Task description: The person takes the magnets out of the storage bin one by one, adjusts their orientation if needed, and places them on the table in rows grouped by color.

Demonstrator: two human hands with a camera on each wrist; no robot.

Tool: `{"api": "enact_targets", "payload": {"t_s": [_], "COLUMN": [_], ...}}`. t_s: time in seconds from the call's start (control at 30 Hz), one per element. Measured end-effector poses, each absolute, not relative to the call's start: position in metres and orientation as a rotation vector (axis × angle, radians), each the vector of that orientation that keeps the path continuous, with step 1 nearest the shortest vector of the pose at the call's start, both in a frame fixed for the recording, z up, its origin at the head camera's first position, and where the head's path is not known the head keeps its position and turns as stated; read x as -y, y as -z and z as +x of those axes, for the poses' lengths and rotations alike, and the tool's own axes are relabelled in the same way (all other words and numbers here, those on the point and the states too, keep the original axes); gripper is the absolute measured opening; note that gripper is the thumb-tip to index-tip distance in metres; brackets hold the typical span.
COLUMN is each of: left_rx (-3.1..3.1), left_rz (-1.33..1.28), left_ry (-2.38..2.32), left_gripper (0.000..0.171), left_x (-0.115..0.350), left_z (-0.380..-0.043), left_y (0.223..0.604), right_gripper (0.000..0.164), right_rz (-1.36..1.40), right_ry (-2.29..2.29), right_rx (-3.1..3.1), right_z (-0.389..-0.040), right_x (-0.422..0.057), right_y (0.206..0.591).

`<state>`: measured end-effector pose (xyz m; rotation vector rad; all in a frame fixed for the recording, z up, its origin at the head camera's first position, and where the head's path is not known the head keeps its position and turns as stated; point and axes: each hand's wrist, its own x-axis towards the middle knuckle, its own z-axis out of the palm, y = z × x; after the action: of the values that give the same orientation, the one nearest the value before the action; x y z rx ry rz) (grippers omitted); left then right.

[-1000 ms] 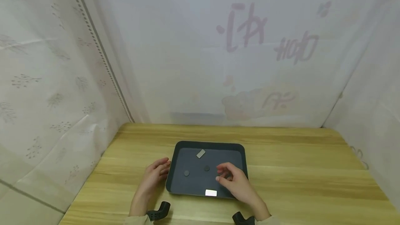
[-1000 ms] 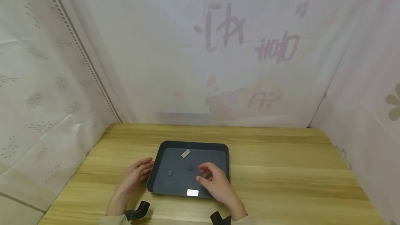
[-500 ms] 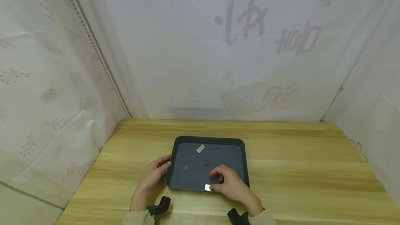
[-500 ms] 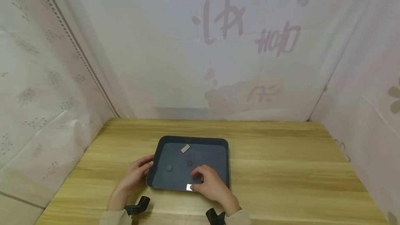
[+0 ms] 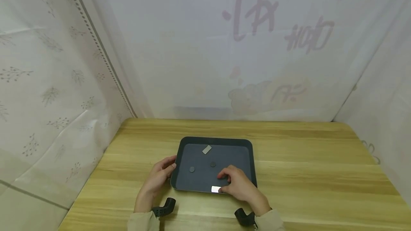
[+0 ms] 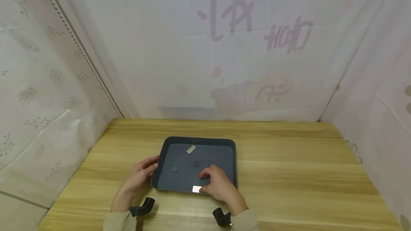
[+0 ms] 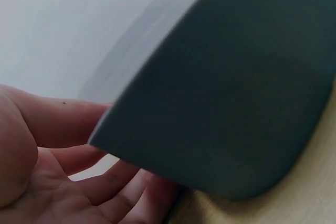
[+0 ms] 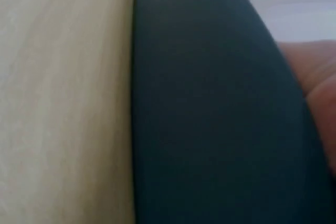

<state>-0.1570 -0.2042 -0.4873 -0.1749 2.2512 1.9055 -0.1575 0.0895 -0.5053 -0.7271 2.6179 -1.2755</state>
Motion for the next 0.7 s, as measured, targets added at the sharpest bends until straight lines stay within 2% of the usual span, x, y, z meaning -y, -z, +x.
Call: {"api": "enact_targets", "payload": {"t_s": [0.7], "left_rx": [-2.258], "left_rz": [-0.196], "left_ry": [-1.894], "left_gripper": [0.041], "left_x": [0.2036], "left_z": [-0.1583], "left_y": [0.4898], "right_gripper": [0.025], "right_rz": [-0.684], "right_ry": [1.205], "right_rx": [-2.665], "right_z": [-0.1586], "right_x": [-0.0854], "right_y": [0.5039]}}
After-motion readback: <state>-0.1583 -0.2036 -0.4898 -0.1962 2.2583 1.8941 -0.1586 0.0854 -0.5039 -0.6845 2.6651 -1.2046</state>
